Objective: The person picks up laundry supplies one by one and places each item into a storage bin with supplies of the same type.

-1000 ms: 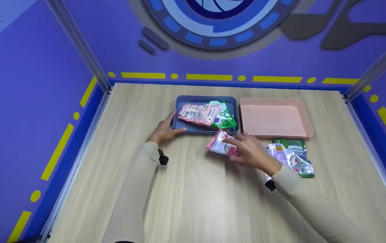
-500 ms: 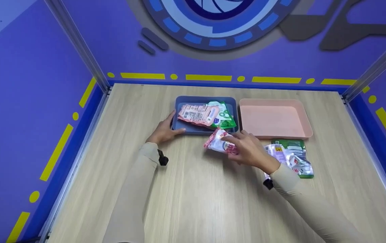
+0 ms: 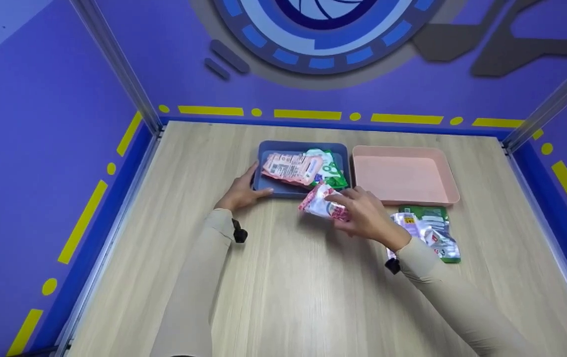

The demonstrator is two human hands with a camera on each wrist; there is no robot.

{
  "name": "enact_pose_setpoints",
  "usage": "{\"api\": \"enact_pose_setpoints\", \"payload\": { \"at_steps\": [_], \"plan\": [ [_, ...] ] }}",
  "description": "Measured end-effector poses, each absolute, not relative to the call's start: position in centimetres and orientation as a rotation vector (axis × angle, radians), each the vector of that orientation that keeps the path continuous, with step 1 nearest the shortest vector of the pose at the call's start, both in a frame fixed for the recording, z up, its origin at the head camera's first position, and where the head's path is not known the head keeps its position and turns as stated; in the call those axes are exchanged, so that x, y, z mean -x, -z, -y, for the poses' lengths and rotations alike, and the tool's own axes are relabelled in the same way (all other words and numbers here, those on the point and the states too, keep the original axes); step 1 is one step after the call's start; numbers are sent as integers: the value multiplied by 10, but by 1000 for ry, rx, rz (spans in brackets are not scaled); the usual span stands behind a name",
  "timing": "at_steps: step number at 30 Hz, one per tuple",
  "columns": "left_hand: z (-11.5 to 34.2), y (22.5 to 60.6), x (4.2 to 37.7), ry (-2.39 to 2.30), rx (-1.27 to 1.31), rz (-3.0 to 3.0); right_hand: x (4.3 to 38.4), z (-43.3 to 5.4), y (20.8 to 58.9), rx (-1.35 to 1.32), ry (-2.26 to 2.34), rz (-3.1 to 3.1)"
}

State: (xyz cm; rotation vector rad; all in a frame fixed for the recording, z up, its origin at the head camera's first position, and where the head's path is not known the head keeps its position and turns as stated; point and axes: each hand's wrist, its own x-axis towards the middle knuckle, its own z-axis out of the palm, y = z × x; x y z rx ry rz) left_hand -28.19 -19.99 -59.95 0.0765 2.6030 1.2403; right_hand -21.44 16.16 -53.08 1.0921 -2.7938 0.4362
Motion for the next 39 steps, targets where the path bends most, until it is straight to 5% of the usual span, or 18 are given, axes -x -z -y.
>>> {"api": "enact_pose_setpoints", "payload": {
  "at_steps": [39],
  "plan": [
    [199,598,282,-1231,-72,-2599,228,-160,526,-1060,-473,2782]
  ]
}}
